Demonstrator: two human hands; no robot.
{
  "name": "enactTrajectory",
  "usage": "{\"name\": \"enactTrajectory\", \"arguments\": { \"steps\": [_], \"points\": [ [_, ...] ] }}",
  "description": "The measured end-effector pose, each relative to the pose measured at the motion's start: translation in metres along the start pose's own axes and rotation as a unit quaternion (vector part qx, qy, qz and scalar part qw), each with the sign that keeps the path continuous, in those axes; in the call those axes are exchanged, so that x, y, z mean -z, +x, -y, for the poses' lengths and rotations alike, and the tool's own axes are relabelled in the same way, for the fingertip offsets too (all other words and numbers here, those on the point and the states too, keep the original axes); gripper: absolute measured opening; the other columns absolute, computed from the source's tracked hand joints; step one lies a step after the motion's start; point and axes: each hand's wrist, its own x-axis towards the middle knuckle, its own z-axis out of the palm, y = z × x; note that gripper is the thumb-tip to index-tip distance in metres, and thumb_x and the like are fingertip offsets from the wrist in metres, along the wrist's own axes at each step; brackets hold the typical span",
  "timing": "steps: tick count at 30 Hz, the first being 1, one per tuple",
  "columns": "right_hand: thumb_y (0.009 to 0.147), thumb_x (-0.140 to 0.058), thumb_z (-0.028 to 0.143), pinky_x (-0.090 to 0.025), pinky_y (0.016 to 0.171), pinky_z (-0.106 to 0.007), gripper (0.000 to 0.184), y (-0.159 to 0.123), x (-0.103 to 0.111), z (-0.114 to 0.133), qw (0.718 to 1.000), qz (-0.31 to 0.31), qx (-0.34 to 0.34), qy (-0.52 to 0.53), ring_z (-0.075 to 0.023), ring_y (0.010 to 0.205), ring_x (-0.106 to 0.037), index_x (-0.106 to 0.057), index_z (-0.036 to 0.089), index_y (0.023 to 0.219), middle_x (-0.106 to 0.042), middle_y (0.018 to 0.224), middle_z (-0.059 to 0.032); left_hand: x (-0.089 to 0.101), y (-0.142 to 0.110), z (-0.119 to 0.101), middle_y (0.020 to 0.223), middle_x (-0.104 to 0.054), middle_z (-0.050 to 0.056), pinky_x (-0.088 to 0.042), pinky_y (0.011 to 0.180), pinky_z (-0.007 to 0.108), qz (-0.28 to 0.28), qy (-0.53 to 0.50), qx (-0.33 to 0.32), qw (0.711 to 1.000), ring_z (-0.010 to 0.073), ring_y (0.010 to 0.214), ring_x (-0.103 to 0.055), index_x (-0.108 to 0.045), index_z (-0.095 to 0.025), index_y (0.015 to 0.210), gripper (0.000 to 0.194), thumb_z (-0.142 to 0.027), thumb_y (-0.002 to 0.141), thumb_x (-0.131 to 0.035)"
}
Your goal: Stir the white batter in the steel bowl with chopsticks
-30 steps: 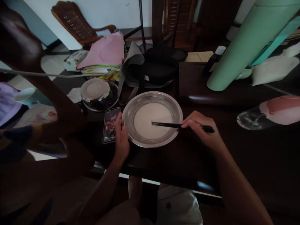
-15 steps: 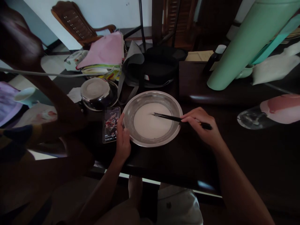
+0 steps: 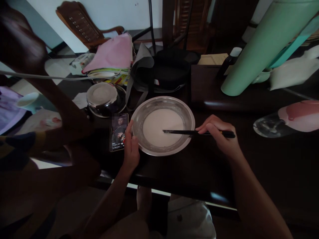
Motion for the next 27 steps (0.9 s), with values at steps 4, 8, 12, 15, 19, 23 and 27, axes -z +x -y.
{"name": "enactTrajectory", "arguments": {
  "steps": [4, 8, 12, 15, 19, 23, 27],
  "points": [
    [0.097, -0.067, 0.029, -0.056, 0.081, -0.042, 0.021, 0.0015, -0.0038, 0.0019, 0.997, 0.057, 0.035, -0.036, -0.0236, 0.086, -0.073, -0.084, 0.030, 0.085, -0.083, 0.089, -0.0044, -0.0003, 0.0001, 0.0020, 0.164, -0.050, 0.015, -0.032, 0.131, 0.046, -0.008, 0.008, -0.002, 1.000, 0.0271, 0.155, -0.045, -0.048, -0.025, 0.157, 0.060, -0.058, 0.108, -0.043],
    [0.100, -0.065, 0.031, -0.056, 0.075, -0.040, 0.027, 0.0013, -0.0016, 0.0002, 0.999, -0.009, 0.018, -0.041, -0.0227, 0.081, -0.073, -0.082, 0.028, 0.080, -0.081, 0.084, -0.0050, 0.0003, 0.0008, 0.0023, 0.161, -0.053, 0.014, -0.032, 0.130, 0.047, -0.003, 0.010, -0.007, 1.000, 0.0268, 0.153, -0.048, -0.050, -0.026, 0.156, 0.059, -0.059, 0.108, -0.043],
    [0.100, -0.064, 0.033, -0.057, 0.074, -0.041, 0.027, 0.0011, -0.0026, -0.0001, 0.999, 0.037, 0.021, -0.026, -0.0234, 0.080, -0.073, -0.082, 0.028, 0.080, -0.081, 0.084, -0.0049, 0.0009, 0.0015, 0.0020, 0.160, -0.055, 0.013, -0.032, 0.130, 0.048, -0.003, 0.018, -0.012, 1.000, 0.0269, 0.152, -0.048, -0.052, -0.026, 0.154, 0.058, -0.059, 0.108, -0.042],
    [0.097, -0.067, 0.030, -0.056, 0.080, -0.042, 0.021, 0.0017, -0.0034, 0.0005, 0.998, 0.038, 0.028, -0.052, -0.0237, 0.085, -0.073, -0.083, 0.030, 0.083, -0.083, 0.089, -0.0043, 0.0009, 0.0014, 0.0026, 0.159, -0.056, 0.014, -0.032, 0.130, 0.047, -0.007, 0.021, -0.009, 1.000, 0.0270, 0.152, -0.048, -0.052, -0.026, 0.154, 0.058, -0.059, 0.108, -0.042],
    [0.101, -0.062, 0.028, -0.055, 0.074, -0.038, 0.030, 0.0006, -0.0014, -0.0002, 1.000, -0.006, 0.010, -0.024, -0.0213, 0.079, -0.072, -0.081, 0.028, 0.078, -0.080, 0.083, -0.0045, 0.0007, 0.0008, 0.0038, 0.162, -0.053, 0.014, -0.032, 0.130, 0.048, -0.003, 0.022, -0.019, 1.000, 0.0272, 0.154, -0.047, -0.049, -0.027, 0.157, 0.058, -0.058, 0.108, -0.041],
    [0.100, -0.065, 0.031, -0.057, 0.079, -0.041, 0.024, 0.0010, -0.0033, -0.0006, 0.998, 0.051, 0.028, -0.029, -0.0235, 0.084, -0.074, -0.083, 0.030, 0.083, -0.082, 0.088, -0.0042, 0.0016, 0.0003, 0.0033, 0.163, -0.052, 0.013, -0.033, 0.130, 0.048, 0.000, 0.026, -0.017, 1.000, 0.0266, 0.154, -0.046, -0.049, -0.027, 0.158, 0.057, -0.056, 0.109, -0.041],
    [0.099, -0.066, 0.030, -0.056, 0.080, -0.041, 0.023, 0.0013, -0.0026, -0.0005, 0.998, 0.011, 0.027, -0.052, -0.0231, 0.085, -0.074, -0.082, 0.029, 0.083, -0.082, 0.089, -0.0044, 0.0025, 0.0005, 0.0019, 0.162, -0.054, 0.013, -0.032, 0.131, 0.048, 0.003, 0.026, -0.013, 1.000, 0.0267, 0.154, -0.046, -0.050, -0.027, 0.157, 0.056, -0.055, 0.109, -0.041]
  ]
}}
